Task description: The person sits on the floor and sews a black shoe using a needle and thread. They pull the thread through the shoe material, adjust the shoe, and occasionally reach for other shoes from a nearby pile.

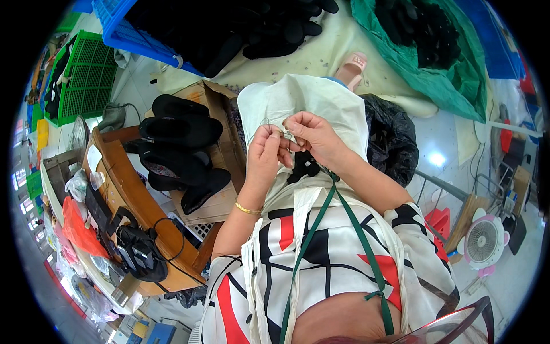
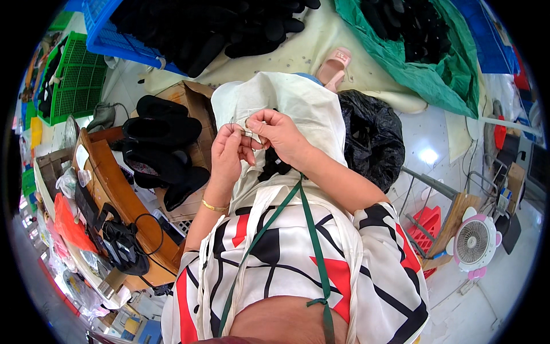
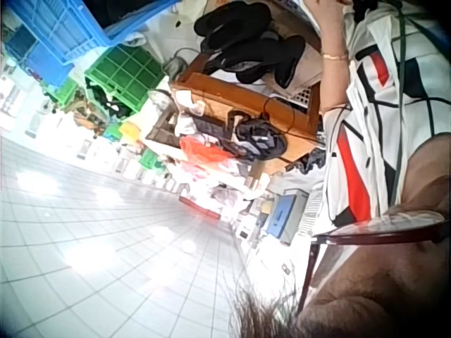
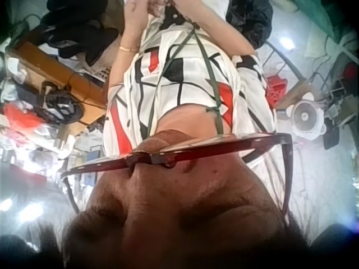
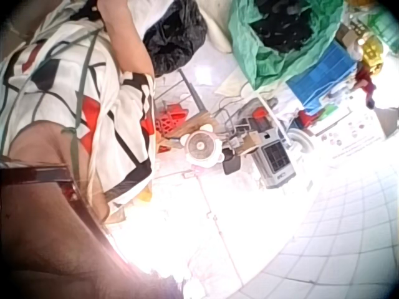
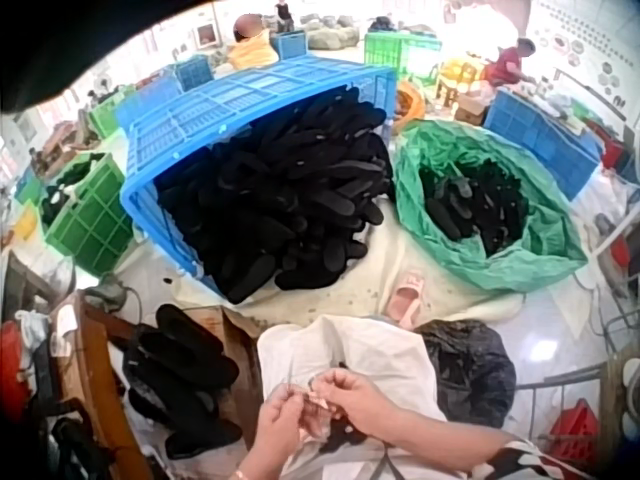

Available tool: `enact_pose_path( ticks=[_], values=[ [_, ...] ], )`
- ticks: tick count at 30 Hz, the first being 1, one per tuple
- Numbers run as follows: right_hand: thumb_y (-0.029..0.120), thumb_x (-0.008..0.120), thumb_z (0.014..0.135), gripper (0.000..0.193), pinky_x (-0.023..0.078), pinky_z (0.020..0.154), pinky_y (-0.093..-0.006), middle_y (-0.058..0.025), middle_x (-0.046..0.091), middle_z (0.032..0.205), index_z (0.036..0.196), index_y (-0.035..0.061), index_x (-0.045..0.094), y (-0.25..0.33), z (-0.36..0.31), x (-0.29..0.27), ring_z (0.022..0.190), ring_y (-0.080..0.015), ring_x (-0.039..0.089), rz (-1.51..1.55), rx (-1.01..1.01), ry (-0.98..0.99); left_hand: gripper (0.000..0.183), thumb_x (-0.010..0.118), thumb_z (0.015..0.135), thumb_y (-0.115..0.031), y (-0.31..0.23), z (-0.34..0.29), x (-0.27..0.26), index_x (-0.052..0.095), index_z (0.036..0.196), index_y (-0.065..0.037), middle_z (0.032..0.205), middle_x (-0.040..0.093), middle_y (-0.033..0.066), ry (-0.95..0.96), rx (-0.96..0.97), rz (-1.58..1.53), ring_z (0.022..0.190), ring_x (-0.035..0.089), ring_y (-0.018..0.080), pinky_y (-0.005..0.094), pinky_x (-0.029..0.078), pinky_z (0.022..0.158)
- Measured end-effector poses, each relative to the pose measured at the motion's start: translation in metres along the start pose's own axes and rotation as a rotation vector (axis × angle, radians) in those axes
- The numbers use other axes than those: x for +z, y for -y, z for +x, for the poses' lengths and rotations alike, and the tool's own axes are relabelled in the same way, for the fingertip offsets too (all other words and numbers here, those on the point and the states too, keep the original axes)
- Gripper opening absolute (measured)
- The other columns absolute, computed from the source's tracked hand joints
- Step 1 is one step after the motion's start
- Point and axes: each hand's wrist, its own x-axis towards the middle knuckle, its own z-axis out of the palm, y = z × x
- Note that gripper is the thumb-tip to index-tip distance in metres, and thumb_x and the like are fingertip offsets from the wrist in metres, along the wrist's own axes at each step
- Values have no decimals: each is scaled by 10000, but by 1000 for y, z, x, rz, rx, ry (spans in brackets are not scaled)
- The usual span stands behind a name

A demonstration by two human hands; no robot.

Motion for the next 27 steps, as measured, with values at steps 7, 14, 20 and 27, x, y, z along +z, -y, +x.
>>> enact_pose_path(
  ticks=[7, 14, 20, 27],
  values=[
    [264, 630, 965, 176, 392, 472, -201, 37, 590, 800, 951, 94, 586, -2, -4, 3, 563, -37, 474, -48, 51, 17, 184, 408, 1035, -207, 3, -1, -5, 496, 1012, -48, 651, 575, 51, -35, 45, 117, 474, 496, 85, 211, 426, 439],
    [273, 559, 1005, 172, 377, 489, -205, 21, 555, 769, 976, 104, 535, 10, -3, 6, 559, -61, 467, 169, 220, 111, 173, 430, 1034, -197, 11, -5, -10, 509, 1016, -44, 649, 554, 22, -39, 174, 472, 473, 464, 69, 207, 395, 435],
    [237, 571, 999, 146, 329, 473, -197, 37, 495, 686, 972, 98, 533, 10, 0, 2, 533, -52, 414, 14, 156, 145, 153, 506, 1010, -188, 5, -7, -13, 551, 1004, -42, 581, 496, -17, 56, -59, -26, 436, 404, 62, 202, 349, 423],
    [210, 585, 989, 142, 276, 460, -214, 48, 452, 669, 948, 79, 546, 18, 5, -14, 538, -50, 373, 36, 70, 117, 172, 561, 989, -167, -19, -17, -40, 620, 992, -5, 551, 458, -40, 333, -303, -179, 405, 354, 32, 185, 279, 386]
  ],
)
